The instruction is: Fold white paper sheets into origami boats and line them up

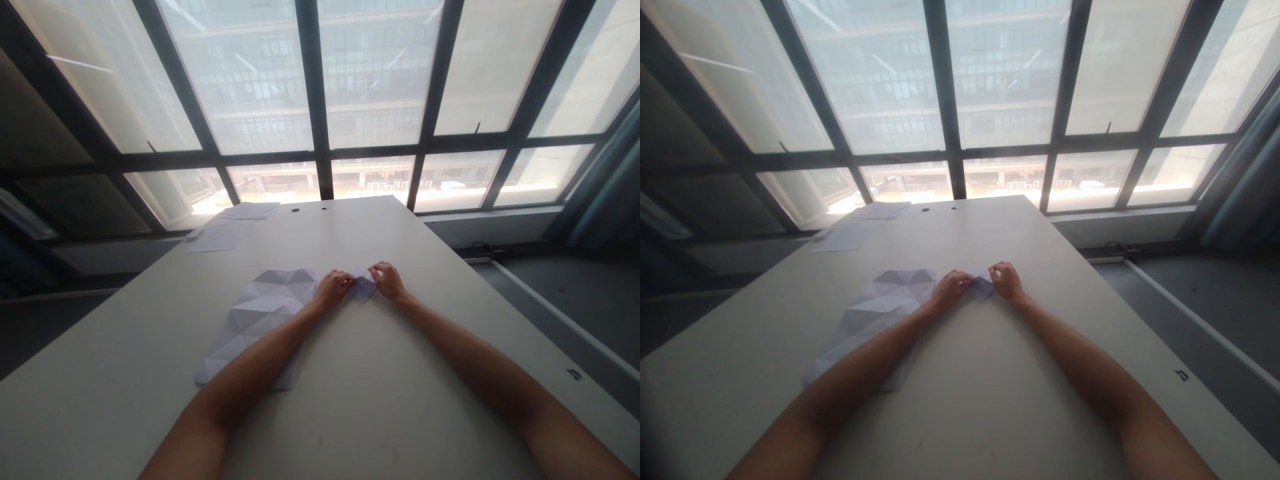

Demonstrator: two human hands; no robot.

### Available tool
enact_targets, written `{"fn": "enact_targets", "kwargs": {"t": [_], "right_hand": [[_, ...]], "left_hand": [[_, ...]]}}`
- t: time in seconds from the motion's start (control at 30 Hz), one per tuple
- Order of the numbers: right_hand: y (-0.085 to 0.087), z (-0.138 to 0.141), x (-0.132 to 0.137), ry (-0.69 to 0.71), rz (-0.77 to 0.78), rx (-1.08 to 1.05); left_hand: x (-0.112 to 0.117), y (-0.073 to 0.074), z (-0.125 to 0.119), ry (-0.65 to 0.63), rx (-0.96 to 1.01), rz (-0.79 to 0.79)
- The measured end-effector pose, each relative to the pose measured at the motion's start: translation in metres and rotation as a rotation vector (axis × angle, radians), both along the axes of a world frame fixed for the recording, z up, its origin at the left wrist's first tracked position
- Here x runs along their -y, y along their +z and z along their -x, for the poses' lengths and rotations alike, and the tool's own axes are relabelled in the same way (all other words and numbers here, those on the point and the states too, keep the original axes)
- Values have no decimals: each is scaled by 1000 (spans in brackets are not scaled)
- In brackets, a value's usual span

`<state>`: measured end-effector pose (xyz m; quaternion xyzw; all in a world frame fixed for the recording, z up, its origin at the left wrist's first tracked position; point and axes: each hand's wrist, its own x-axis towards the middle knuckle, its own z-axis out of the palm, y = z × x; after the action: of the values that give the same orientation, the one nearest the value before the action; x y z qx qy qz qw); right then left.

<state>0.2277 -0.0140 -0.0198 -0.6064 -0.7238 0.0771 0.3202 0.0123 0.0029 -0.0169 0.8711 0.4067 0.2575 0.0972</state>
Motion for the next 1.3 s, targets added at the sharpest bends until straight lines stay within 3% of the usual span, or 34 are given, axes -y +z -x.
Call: {"fn": "enact_targets", "kwargs": {"t": [0.17, 0.27, 0.43, 0.73, 0.83, 0.97, 1.13, 1.3], "right_hand": [[-1, 2, 1, 183, -57, -107], [-7, 3, -2, 215, -102, -166], [-14, 0, -8, 112, -87, -149], [-10, -1, -4, -79, 3, 11], [-10, -1, -4, -98, 17, 54], [-10, -1, -3, -91, -2, 116], [-10, 3, 0, 113, -28, 195], [-12, 11, 2, 375, 62, 272]], "left_hand": [[0, 2, -1, 74, 103, 74], [-2, 1, -2, 106, 149, 133], [-3, -1, -1, 92, 190, 122], [-7, -8, 1, 82, 204, 46], [-7, -10, 3, 79, 148, 4], [-4, -9, 2, 48, -73, -46], [4, -5, -4, -165, -320, 12], [7, -5, -6, -184, -339, 57]]}}
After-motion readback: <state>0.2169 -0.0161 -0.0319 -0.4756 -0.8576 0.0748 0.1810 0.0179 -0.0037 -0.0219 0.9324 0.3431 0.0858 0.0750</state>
